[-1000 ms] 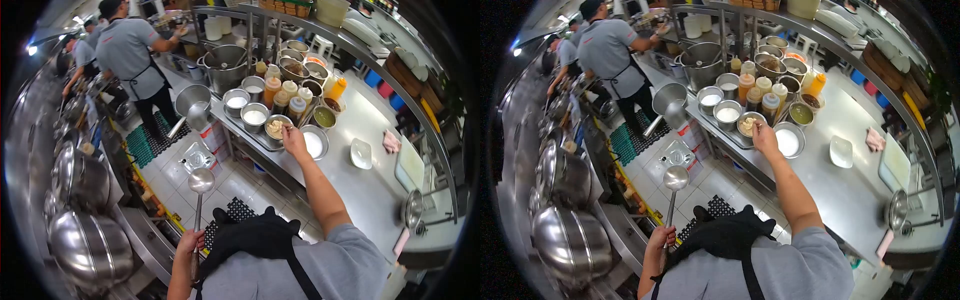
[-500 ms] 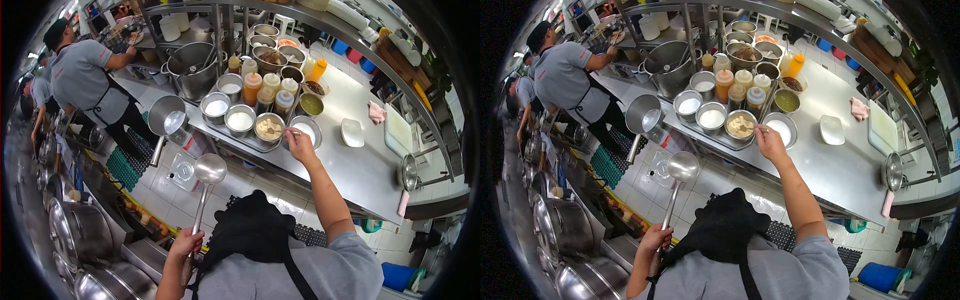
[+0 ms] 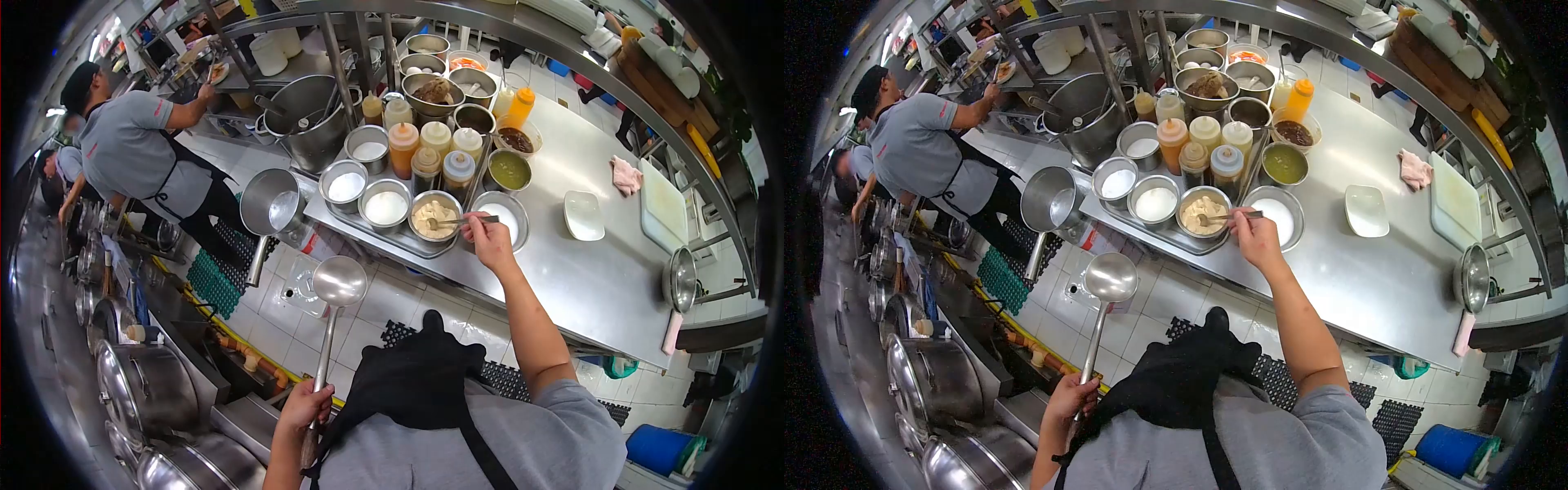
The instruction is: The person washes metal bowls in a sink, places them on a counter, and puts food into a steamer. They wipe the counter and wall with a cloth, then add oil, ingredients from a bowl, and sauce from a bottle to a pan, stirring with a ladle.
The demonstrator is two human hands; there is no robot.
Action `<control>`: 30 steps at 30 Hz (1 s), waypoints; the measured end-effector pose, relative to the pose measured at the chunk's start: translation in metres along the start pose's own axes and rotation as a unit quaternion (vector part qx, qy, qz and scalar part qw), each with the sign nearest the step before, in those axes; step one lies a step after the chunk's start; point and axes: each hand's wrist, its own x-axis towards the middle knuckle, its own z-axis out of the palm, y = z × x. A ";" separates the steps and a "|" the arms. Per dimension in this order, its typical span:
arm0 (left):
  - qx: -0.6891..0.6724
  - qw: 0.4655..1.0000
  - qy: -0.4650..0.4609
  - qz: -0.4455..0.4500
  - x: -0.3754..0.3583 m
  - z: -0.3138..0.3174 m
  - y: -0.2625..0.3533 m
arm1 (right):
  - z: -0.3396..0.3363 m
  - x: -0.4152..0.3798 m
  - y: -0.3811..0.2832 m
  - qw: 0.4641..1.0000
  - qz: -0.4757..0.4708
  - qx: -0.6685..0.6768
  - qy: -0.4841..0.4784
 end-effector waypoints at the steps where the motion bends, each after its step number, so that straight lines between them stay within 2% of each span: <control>1: -0.008 1.000 -0.005 0.000 0.001 -0.001 -0.001 | -0.002 0.000 0.003 0.998 0.028 0.049 0.016; 3: -0.015 1.000 -0.009 0.000 0.001 0.000 0.000 | -0.007 0.002 0.008 0.997 0.030 0.062 0.019; 5: -0.010 1.000 -0.002 -0.002 -0.002 0.004 0.004 | -0.011 0.002 0.007 0.987 0.071 0.139 0.025; 23: 0.014 1.000 -0.011 -0.004 -0.009 0.016 0.014 | -0.039 -0.012 0.010 0.965 0.102 0.231 0.063; 27: 0.027 1.000 -0.011 0.004 -0.014 0.020 0.020 | -0.038 -0.010 -0.004 0.963 0.107 0.239 0.059; 30: 0.057 0.998 -0.020 0.010 -0.018 0.023 0.024 | -0.032 -0.010 -0.033 0.970 0.072 0.228 0.033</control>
